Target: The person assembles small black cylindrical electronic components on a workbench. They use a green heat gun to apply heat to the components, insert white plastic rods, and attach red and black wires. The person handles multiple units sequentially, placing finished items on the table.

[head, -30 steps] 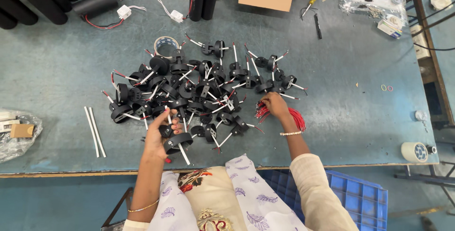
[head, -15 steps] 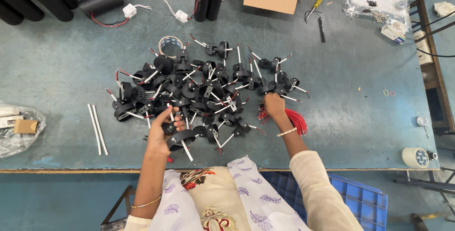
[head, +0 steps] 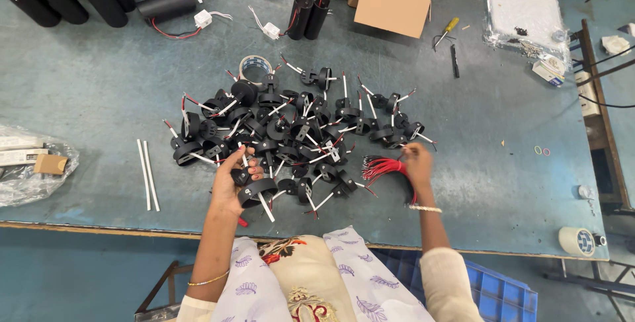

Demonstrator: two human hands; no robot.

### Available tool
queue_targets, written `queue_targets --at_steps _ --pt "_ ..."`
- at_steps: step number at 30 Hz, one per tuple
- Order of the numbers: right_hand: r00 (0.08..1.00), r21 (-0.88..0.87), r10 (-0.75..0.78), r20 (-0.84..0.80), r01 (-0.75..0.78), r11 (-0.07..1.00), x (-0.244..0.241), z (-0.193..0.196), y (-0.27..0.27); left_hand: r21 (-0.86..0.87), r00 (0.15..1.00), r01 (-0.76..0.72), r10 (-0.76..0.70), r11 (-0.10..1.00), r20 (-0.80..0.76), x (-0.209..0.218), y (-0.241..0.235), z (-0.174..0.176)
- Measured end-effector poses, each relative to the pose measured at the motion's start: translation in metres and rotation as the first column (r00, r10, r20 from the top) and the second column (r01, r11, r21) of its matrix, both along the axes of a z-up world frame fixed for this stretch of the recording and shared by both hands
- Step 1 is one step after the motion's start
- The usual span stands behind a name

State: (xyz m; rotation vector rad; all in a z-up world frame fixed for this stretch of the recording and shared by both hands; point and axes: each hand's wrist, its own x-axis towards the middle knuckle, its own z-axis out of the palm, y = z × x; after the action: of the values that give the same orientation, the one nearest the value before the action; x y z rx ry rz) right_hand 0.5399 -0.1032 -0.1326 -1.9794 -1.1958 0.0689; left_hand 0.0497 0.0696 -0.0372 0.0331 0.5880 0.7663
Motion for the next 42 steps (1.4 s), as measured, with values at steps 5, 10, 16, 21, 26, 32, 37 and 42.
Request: queue_targets --at_steps 5,10,16,21,26,32,37,42 --pt "0.972 0.198 -0.097 -0.213 0.141 0.970 -0.011 0.057 -0.035 -0.013 1.000 0.015 -0.014 1.000 0.021 0.002 0.000 -0.003" --pt "0.959 0.296 -0.213 -0.189 0.262 0.918 -0.041 0.116 -0.045 -0.009 1.000 0.023 -0.023 1.000 0.015 0.002 -0.001 -0.007" --pt "0.980 0.596 -0.193 -0.051 0.185 0.781 -0.062 0.205 -0.046 0.003 1.000 0.015 -0.014 1.000 -0.018 0.005 -0.001 -0.006" --pt "0.985 0.691 -0.072 -0.155 0.160 0.705 -0.095 0.264 -0.021 0.028 0.995 0.005 -0.003 1.000 -0.097 0.007 -0.002 0.005" --pt "0.872 0.342 0.254 -0.419 -0.107 0.933 -0.135 0.279 0.020 0.252 0.980 0.171 -0.137 0.953 -0.147 0.016 -0.006 0.021" --pt "0.532 0.186 0.488 -0.692 -0.522 0.833 -0.228 0.212 0.099 0.366 0.911 0.401 -0.324 0.840 -0.255 0.039 -0.018 0.034" --pt "0.465 0.204 0.487 -0.739 -0.535 0.820 -0.270 0.189 0.133 0.455 0.932 0.349 -0.253 0.819 -0.260 0.039 -0.022 0.030" --pt "0.441 0.180 0.470 -0.765 -0.554 0.813 -0.284 0.180 0.142 0.434 0.958 0.247 -0.153 0.866 -0.241 0.030 -0.018 0.021"
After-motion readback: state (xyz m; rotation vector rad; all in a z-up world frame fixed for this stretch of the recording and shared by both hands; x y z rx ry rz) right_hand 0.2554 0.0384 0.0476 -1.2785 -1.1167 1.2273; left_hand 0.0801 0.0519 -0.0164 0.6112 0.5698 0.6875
